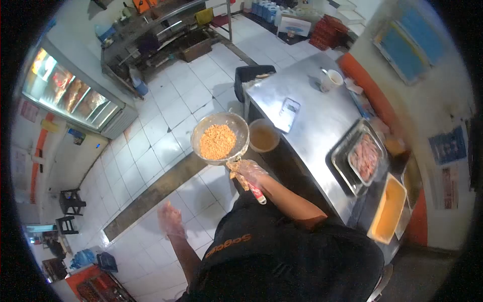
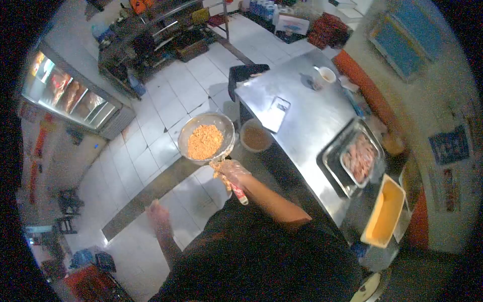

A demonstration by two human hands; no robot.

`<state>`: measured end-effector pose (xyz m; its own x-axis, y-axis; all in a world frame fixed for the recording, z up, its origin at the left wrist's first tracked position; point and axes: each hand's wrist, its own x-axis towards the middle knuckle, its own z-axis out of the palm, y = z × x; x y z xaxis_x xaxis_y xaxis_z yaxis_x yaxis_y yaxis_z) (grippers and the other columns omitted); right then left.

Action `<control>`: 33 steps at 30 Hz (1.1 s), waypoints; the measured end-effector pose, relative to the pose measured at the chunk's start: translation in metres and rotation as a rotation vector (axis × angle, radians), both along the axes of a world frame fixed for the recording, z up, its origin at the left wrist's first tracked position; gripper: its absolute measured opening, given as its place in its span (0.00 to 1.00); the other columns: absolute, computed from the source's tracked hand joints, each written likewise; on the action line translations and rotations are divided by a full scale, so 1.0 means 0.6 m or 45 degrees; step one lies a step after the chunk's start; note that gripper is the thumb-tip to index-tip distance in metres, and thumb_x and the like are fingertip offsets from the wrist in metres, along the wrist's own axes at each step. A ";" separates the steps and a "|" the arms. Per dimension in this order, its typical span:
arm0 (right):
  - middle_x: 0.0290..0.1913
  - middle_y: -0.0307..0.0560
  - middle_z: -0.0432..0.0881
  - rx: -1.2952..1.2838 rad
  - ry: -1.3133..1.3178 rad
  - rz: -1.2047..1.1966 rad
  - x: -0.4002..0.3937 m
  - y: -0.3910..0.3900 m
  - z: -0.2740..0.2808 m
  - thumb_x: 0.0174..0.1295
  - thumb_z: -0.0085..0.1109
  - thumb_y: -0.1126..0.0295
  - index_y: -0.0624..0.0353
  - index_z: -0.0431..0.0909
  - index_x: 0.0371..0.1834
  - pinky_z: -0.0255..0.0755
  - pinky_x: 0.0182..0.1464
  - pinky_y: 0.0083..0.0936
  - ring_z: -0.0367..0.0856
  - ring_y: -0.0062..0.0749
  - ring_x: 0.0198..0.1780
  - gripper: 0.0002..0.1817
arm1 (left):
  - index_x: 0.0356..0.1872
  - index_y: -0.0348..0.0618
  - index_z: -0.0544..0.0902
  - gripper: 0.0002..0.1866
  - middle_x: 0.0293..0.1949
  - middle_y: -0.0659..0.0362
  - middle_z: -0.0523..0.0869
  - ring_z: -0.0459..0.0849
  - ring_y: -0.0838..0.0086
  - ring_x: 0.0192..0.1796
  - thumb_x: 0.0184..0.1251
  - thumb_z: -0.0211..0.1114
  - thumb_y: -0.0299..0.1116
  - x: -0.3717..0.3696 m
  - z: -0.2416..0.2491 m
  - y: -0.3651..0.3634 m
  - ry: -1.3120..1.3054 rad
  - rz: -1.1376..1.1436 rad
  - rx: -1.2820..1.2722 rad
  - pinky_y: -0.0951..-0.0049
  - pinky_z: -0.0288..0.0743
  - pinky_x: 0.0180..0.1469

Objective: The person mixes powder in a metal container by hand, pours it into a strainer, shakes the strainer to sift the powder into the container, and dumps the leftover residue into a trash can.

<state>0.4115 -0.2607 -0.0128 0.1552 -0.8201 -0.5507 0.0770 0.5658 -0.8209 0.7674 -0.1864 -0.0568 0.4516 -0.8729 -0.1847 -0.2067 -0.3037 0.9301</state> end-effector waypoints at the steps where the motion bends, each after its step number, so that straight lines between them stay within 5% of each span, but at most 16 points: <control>1: 0.16 0.37 0.71 0.017 -0.073 -0.062 0.007 -0.051 -0.028 0.65 0.56 0.55 0.59 0.78 0.28 0.61 0.12 0.21 0.67 0.21 0.12 0.18 | 0.51 0.42 0.75 0.18 0.41 0.56 0.79 0.77 0.66 0.37 0.69 0.50 0.44 0.012 -0.010 -0.015 0.164 0.089 0.026 0.64 0.72 0.42; 3: 0.18 0.37 0.72 0.144 -0.258 -0.211 0.022 -0.171 -0.065 0.65 0.55 0.58 0.59 0.78 0.28 0.61 0.12 0.22 0.67 0.21 0.13 0.15 | 0.54 0.43 0.73 0.23 0.42 0.56 0.76 0.74 0.70 0.37 0.71 0.45 0.49 0.042 -0.030 -0.045 0.490 0.265 0.069 0.66 0.72 0.43; 6: 0.22 0.44 0.77 -0.248 0.301 -0.167 0.027 -0.370 -0.157 0.65 0.51 0.60 0.58 0.79 0.27 0.68 0.20 0.31 0.74 0.29 0.17 0.15 | 0.57 0.40 0.71 0.28 0.39 0.58 0.74 0.71 0.73 0.35 0.72 0.41 0.54 0.142 -0.093 -0.062 1.179 0.190 -0.078 0.71 0.70 0.41; 9: 0.25 0.42 0.81 -0.689 1.403 0.019 0.038 -0.563 -0.341 0.61 0.52 0.65 0.55 0.81 0.29 0.74 0.30 0.29 0.81 0.32 0.28 0.10 | 0.55 0.39 0.73 0.29 0.33 0.60 0.75 0.69 0.73 0.29 0.72 0.42 0.55 0.071 -0.003 -0.145 0.825 0.772 0.143 0.72 0.70 0.35; 10: 0.26 0.41 0.82 -0.826 1.701 -0.144 0.030 -0.609 -0.362 0.61 0.52 0.65 0.54 0.82 0.31 0.75 0.32 0.28 0.82 0.31 0.30 0.09 | 0.54 0.40 0.73 0.28 0.31 0.60 0.75 0.69 0.73 0.26 0.72 0.42 0.55 0.051 0.020 -0.181 0.709 0.954 0.226 0.72 0.71 0.32; 12: 0.27 0.39 0.82 -0.261 1.857 -0.019 -0.003 -0.762 -0.483 0.61 0.53 0.66 0.52 0.83 0.38 0.76 0.32 0.27 0.82 0.31 0.29 0.09 | 0.53 0.42 0.74 0.28 0.30 0.60 0.75 0.68 0.73 0.24 0.72 0.42 0.56 0.089 0.019 -0.215 0.797 0.921 0.196 0.71 0.71 0.29; 14: 0.29 0.41 0.84 0.009 1.889 0.024 -0.058 -0.821 -0.439 0.61 0.54 0.66 0.53 0.82 0.40 0.78 0.35 0.29 0.84 0.33 0.33 0.09 | 0.52 0.43 0.74 0.28 0.28 0.60 0.75 0.68 0.73 0.22 0.72 0.41 0.57 0.114 0.017 -0.214 0.837 0.922 0.208 0.71 0.70 0.27; 16: 0.37 0.50 0.86 0.552 1.088 -0.814 -0.107 -0.887 -0.479 0.64 0.50 0.66 0.58 0.80 0.45 0.80 0.42 0.31 0.86 0.42 0.40 0.12 | 0.50 0.44 0.75 0.28 0.26 0.60 0.74 0.68 0.72 0.21 0.72 0.41 0.58 0.126 0.015 -0.230 0.799 0.947 0.283 0.71 0.69 0.26; 19: 0.40 0.51 0.85 0.900 1.248 -1.032 -0.156 -0.928 -0.438 0.65 0.50 0.66 0.60 0.79 0.45 0.79 0.46 0.35 0.85 0.44 0.44 0.12 | 0.41 0.47 0.77 0.20 0.31 0.60 0.78 0.77 0.68 0.37 0.73 0.45 0.51 0.202 -0.015 -0.203 1.427 0.601 0.307 0.66 0.69 0.48; 22: 0.44 0.52 0.84 0.778 1.394 -0.886 -0.181 -0.924 -0.475 0.66 0.48 0.65 0.61 0.78 0.45 0.79 0.48 0.39 0.84 0.47 0.47 0.13 | 0.42 0.43 0.77 0.27 0.23 0.63 0.74 0.68 0.74 0.21 0.73 0.40 0.57 0.105 0.033 -0.298 0.953 0.961 0.323 0.73 0.65 0.23; 25: 0.48 0.53 0.82 0.829 1.428 -0.861 -0.174 -0.928 -0.437 0.66 0.47 0.67 0.62 0.77 0.45 0.78 0.50 0.39 0.83 0.46 0.50 0.13 | 0.43 0.46 0.74 0.19 0.28 0.61 0.73 0.71 0.71 0.31 0.71 0.48 0.51 0.137 0.018 -0.289 1.443 0.449 0.106 0.66 0.65 0.40; 28: 0.48 0.55 0.82 0.834 1.417 -0.879 -0.184 -0.926 -0.484 0.65 0.47 0.68 0.63 0.75 0.48 0.77 0.50 0.40 0.82 0.48 0.51 0.13 | 0.46 0.44 0.74 0.20 0.26 0.61 0.71 0.67 0.72 0.29 0.71 0.49 0.51 0.082 0.048 -0.339 1.010 0.713 0.230 0.64 0.63 0.37; 31: 0.49 0.56 0.81 0.758 1.377 -0.874 -0.185 -0.915 -0.503 0.64 0.49 0.69 0.65 0.72 0.51 0.77 0.51 0.41 0.81 0.50 0.52 0.15 | 0.43 0.41 0.77 0.25 0.22 0.65 0.74 0.68 0.72 0.21 0.72 0.44 0.55 0.063 0.043 -0.379 0.725 1.016 0.396 0.72 0.65 0.23; 33: 0.49 0.57 0.80 0.744 1.406 -0.782 -0.178 -0.901 -0.503 0.65 0.48 0.67 0.66 0.72 0.51 0.77 0.51 0.42 0.81 0.52 0.51 0.16 | 0.50 0.41 0.74 0.25 0.30 0.60 0.76 0.71 0.68 0.31 0.72 0.46 0.53 0.132 0.004 -0.326 1.330 0.527 0.217 0.65 0.67 0.34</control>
<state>0.3047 -0.8013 -0.3148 -0.8764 -0.2089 -0.4339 -0.0903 0.9563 -0.2780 0.8463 -0.3820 -0.0545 0.2543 -0.6200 -0.7423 0.7914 -0.3078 0.5282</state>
